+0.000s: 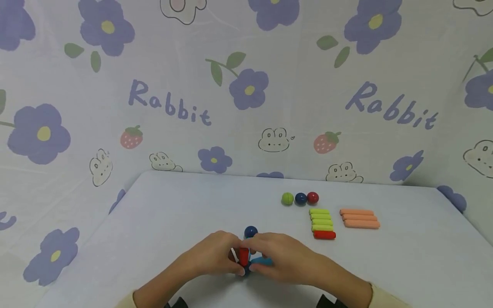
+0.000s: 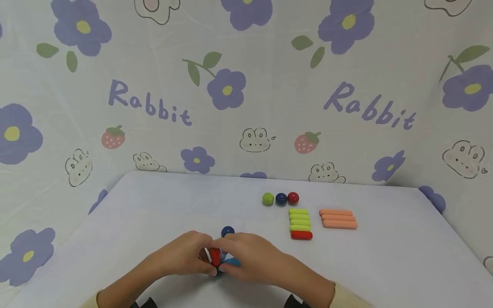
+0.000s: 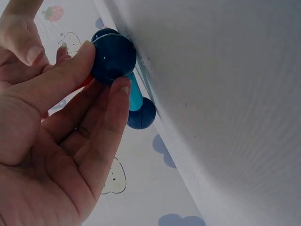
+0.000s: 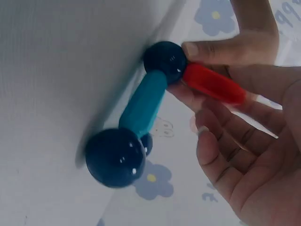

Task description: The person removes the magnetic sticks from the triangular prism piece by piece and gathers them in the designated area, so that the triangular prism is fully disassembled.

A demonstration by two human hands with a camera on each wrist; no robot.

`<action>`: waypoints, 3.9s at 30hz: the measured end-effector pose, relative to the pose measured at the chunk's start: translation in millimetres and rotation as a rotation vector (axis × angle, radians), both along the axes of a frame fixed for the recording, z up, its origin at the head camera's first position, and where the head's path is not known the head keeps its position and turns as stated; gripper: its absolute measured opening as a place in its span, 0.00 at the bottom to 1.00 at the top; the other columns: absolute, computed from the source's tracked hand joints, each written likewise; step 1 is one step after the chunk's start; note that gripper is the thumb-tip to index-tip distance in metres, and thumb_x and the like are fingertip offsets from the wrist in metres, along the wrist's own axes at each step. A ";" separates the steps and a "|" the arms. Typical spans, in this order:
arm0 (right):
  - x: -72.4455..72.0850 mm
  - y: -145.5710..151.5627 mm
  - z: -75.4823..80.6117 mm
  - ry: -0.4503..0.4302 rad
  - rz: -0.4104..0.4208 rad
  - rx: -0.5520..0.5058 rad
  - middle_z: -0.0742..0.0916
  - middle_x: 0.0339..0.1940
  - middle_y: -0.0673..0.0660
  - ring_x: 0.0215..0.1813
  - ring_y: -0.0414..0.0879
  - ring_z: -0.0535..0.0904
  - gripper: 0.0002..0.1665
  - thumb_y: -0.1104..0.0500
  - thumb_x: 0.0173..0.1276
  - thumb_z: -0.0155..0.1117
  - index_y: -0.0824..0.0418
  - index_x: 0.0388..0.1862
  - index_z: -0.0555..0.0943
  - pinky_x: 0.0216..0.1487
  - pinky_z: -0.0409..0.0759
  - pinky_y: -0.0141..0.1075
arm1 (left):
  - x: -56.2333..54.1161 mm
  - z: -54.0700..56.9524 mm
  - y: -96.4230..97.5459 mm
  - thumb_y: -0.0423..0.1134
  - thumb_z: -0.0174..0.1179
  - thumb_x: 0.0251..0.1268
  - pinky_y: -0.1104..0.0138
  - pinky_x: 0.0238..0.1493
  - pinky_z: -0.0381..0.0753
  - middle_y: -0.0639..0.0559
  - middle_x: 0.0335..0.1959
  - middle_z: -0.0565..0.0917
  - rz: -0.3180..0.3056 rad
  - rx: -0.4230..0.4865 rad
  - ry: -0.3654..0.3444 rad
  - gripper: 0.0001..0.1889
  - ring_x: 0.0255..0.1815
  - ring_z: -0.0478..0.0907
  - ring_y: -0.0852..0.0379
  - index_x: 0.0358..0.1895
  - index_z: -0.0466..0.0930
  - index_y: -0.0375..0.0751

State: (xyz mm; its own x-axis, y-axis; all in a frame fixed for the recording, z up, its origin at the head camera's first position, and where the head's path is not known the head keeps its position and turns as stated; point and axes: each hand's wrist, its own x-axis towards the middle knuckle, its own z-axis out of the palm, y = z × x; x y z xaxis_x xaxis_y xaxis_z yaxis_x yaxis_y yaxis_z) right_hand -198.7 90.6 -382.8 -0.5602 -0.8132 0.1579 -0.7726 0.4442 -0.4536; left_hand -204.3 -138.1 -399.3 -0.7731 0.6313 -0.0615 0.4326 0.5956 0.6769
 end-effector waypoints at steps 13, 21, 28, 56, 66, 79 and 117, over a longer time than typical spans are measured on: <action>5.0 8.9 -20.8 -0.096 -0.062 0.116 0.79 0.27 0.38 0.30 0.33 0.73 0.09 0.61 0.62 0.76 0.51 0.34 0.82 0.36 0.77 0.25 | -0.4 0.0 2.2 0.35 0.77 0.53 0.73 0.34 0.80 0.63 0.34 0.84 0.005 -0.021 -0.025 0.10 0.30 0.81 0.69 0.39 0.88 0.43; 3.1 19.6 -28.0 -0.122 -0.108 0.174 0.78 0.24 0.39 0.28 0.34 0.72 0.08 0.61 0.61 0.76 0.51 0.32 0.84 0.32 0.75 0.27 | 1.6 3.4 3.3 0.36 0.75 0.55 0.73 0.35 0.80 0.64 0.35 0.84 0.026 -0.086 -0.041 0.10 0.31 0.80 0.68 0.41 0.89 0.45; 0.3 41.2 -22.8 -0.173 -0.209 0.226 0.76 0.24 0.40 0.30 0.37 0.72 0.12 0.65 0.57 0.77 0.49 0.28 0.83 0.34 0.76 0.30 | 1.8 3.9 4.0 0.36 0.75 0.55 0.73 0.35 0.79 0.63 0.36 0.85 0.016 -0.093 -0.024 0.10 0.31 0.79 0.69 0.41 0.89 0.45; -54.8 133.0 -16.0 -0.107 -0.469 0.237 0.76 0.23 0.47 0.31 0.43 0.71 0.15 0.70 0.52 0.76 0.55 0.25 0.79 0.31 0.72 0.36 | 2.2 3.3 2.2 0.35 0.74 0.57 0.73 0.37 0.79 0.64 0.36 0.85 -0.007 -0.105 0.011 0.10 0.33 0.80 0.69 0.43 0.89 0.45; -53.5 129.1 -17.2 -0.097 -0.503 0.231 0.75 0.21 0.48 0.28 0.43 0.71 0.16 0.69 0.53 0.77 0.54 0.28 0.78 0.28 0.70 0.34 | 2.6 3.5 2.3 0.35 0.74 0.57 0.72 0.37 0.79 0.64 0.36 0.85 -0.014 -0.099 0.009 0.10 0.32 0.79 0.70 0.42 0.89 0.44; -18.8 77.9 -3.6 -0.158 -0.139 0.103 0.84 0.42 0.44 0.36 0.37 0.77 0.13 0.58 0.64 0.74 0.52 0.48 0.86 0.38 0.81 0.32 | 2.8 2.1 4.7 0.30 0.71 0.59 0.72 0.39 0.79 0.63 0.40 0.86 -0.015 -0.106 -0.011 0.12 0.32 0.79 0.68 0.45 0.89 0.46; 5.8 74.9 2.5 -0.347 -0.325 0.529 0.76 0.36 0.44 0.36 0.40 0.74 0.26 0.63 0.50 0.82 0.42 0.43 0.81 0.42 0.84 0.39 | 4.9 2.2 2.3 0.32 0.72 0.58 0.72 0.40 0.79 0.63 0.40 0.86 -0.017 -0.131 0.034 0.12 0.33 0.79 0.69 0.46 0.89 0.46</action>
State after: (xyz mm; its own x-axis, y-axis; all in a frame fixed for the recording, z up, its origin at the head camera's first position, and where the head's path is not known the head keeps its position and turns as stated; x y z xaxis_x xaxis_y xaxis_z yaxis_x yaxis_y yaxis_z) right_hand -192.9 165.4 -380.3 -0.7340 -0.5145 -0.4432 -0.4133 0.8563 -0.3096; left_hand -199.4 -135.8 -397.1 -0.7655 0.6326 -0.1181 0.4648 0.6705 0.5783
